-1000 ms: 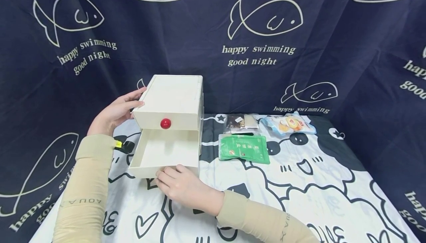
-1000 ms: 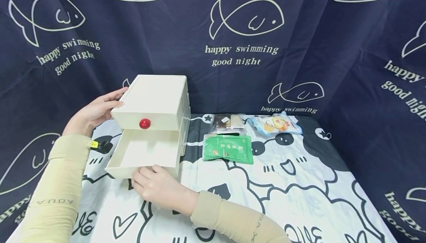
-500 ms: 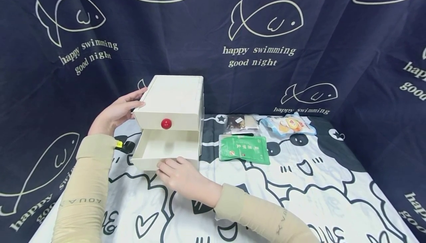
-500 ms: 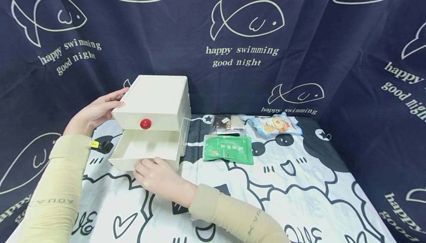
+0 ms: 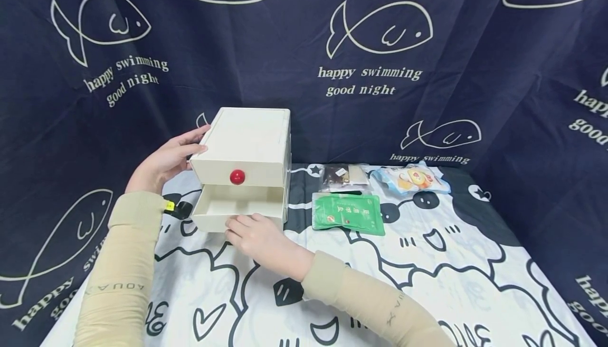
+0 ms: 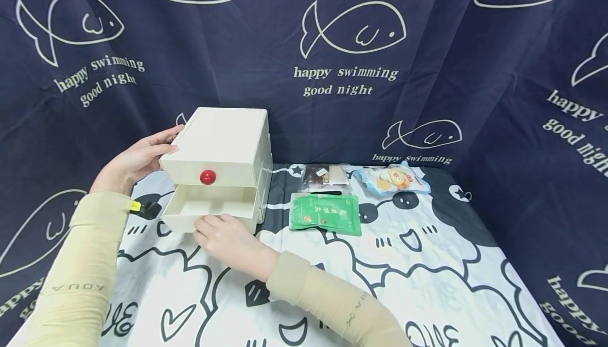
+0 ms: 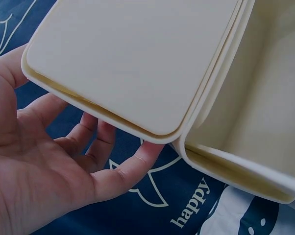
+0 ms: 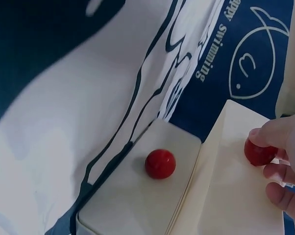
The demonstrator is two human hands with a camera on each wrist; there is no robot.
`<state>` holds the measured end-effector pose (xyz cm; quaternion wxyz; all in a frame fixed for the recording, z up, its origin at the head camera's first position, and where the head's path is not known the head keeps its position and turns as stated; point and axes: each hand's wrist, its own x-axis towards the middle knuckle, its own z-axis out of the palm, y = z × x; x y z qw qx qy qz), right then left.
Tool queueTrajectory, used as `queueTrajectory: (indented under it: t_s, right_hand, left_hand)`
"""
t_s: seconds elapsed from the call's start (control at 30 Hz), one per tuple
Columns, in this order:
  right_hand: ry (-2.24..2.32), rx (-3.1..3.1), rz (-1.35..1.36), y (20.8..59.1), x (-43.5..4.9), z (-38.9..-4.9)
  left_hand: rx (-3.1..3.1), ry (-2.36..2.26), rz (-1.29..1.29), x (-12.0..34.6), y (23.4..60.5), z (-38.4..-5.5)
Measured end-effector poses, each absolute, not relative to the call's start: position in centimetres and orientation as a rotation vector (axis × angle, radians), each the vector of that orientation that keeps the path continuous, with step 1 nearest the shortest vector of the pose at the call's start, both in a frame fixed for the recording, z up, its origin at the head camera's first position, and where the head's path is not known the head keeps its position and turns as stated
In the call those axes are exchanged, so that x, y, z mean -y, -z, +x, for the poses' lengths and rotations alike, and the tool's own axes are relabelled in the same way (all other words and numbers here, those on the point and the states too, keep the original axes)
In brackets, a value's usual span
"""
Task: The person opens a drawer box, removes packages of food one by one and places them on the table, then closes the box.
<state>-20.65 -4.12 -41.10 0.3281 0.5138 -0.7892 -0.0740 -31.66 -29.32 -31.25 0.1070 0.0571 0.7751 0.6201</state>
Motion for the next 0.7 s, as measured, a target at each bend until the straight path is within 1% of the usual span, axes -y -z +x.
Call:
queueTrajectory:
  t_s: [0.7]
  right_hand:
    - [0.237, 2.119, 1.327, 40.6, 4.8, -23.4]
  left_hand:
    - [-2.268, -1.847, 0.153, 29.3, 31.2, -31.5]
